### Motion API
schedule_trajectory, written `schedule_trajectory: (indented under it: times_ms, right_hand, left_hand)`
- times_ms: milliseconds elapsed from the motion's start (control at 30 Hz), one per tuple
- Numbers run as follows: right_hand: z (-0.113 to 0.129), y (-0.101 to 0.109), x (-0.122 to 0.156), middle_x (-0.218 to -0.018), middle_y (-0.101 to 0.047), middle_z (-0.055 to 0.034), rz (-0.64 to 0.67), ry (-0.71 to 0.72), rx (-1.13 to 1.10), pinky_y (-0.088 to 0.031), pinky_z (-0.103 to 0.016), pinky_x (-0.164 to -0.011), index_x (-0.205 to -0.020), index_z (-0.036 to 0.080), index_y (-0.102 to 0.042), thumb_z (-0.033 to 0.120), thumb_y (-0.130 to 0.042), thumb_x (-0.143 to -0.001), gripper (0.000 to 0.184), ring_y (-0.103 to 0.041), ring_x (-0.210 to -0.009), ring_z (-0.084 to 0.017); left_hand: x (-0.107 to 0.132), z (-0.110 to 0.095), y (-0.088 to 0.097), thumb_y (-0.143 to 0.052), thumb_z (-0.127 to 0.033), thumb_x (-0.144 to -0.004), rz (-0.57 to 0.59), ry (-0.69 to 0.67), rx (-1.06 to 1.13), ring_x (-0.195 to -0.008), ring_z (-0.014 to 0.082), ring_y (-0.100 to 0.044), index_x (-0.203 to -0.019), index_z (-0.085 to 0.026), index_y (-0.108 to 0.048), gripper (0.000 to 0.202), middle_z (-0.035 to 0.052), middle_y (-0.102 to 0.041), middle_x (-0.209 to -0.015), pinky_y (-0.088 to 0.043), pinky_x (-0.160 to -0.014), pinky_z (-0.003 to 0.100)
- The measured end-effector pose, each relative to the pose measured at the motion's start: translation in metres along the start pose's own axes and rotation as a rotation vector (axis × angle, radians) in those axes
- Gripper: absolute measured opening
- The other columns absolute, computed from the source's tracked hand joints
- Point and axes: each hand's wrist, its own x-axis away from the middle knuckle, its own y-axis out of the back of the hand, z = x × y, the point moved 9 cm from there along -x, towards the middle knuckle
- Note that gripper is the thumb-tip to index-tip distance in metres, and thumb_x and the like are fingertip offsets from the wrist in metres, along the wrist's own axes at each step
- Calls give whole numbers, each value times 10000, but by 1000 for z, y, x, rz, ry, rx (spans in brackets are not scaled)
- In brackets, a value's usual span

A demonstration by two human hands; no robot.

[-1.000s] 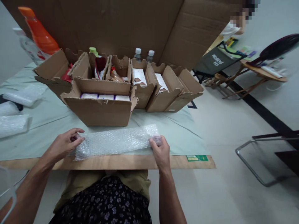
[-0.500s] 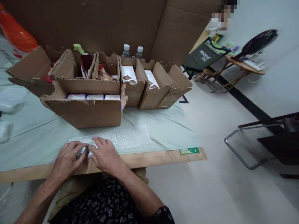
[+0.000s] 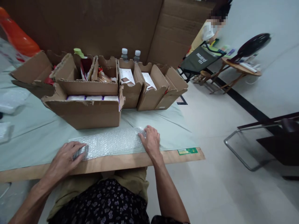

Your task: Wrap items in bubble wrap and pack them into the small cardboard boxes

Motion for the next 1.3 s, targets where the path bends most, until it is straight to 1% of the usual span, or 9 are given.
schedule_trajectory:
  times_ms: [200, 333, 433, 567, 700, 767, 1000, 1133, 1300]
  right_hand:
    - [-4, 13, 6, -713, -634, -11, 35, -54, -360, -459, -303, -656, -766, 217, -577, 486, -580, -881, 292, -566, -676, -178]
    - [-16, 39, 18, -705, -599, 18, 3, -191, -631, -424, -261, -576, -790, 204, -588, 469, -719, -796, 296, -518, -623, -136]
    - [-7, 50, 26, -710, -604, 22, 21, -271, -746, -414, -241, -536, -860, 198, -622, 467, -766, -778, 316, -508, -594, -119]
    - [53, 38, 34, -786, -660, 7, 154, -209, -873, -467, -232, -571, -946, 208, -645, 435, -771, -814, 291, -575, -642, -120]
    - [135, -14, 46, -916, -711, -34, 470, -95, -1016, -537, -261, -616, -1136, 221, -644, 480, -732, -854, 393, -672, -743, -158]
    - [156, -31, 51, -984, -730, -59, 600, -64, -1043, -562, -284, -641, -1209, 220, -639, 518, -678, -894, 435, -702, -774, -171]
    - [116, 3, 36, -876, -748, -38, 276, 41, -694, -537, -292, -664, -1062, 204, -728, 380, -628, -946, 234, -643, -665, -143]
    - [123, -24, 38, -982, -763, -62, 336, 169, -448, -536, -308, -723, -1104, 199, -734, 290, -590, -937, 239, -645, -708, -158]
    - [127, -56, 37, -1017, -766, -70, 416, 195, -235, -529, -340, -813, -1055, 220, -741, 237, -588, -905, 215, -691, -853, -209]
  left_hand:
    - [-15, -39, 18, -554, -250, -969, -90, 6, 90, -982, 258, -620, -1149, -185, -672, 225, 96, -679, -1068, -512, -875, 400]
    - [-33, -98, -10, -583, -173, -933, 61, -123, 261, -1136, 274, -599, -1182, -183, -666, 264, 111, -672, -1211, -512, -977, 452]
    - [-37, -122, -32, -604, -136, -887, 178, -166, 403, -1222, 300, -577, -1128, -190, -695, 264, 117, -672, -1262, -493, -1035, 506]
    - [-35, -91, -21, -622, -263, -922, 89, 81, 731, -1147, 265, -633, -1180, -208, -696, 274, 110, -701, -1221, -517, -1012, 468]
    - [-25, -47, -25, -597, -514, -933, 114, 493, 1190, -1008, 251, -690, -1403, -188, -547, 574, 135, -694, -1226, -576, -817, 377]
    - [-25, -33, -29, -612, -556, -905, 87, 597, 1298, -987, 255, -695, -1478, -158, -445, 717, 137, -701, -1178, -569, -792, 362]
    - [-28, -1, -23, -579, -343, -862, -50, 604, 781, -727, 166, -639, -1451, -142, -472, 631, 30, -689, -867, -500, -693, 306]
    - [-25, 10, -10, -554, -278, -867, -31, 566, 447, -695, 168, -643, -1425, -186, -514, 567, 13, -726, -847, -481, -705, 310]
    - [-25, 19, -8, -553, -217, -889, 127, 568, 82, -738, 214, -679, -1340, -197, -606, 455, 34, -753, -861, -454, -651, 306]
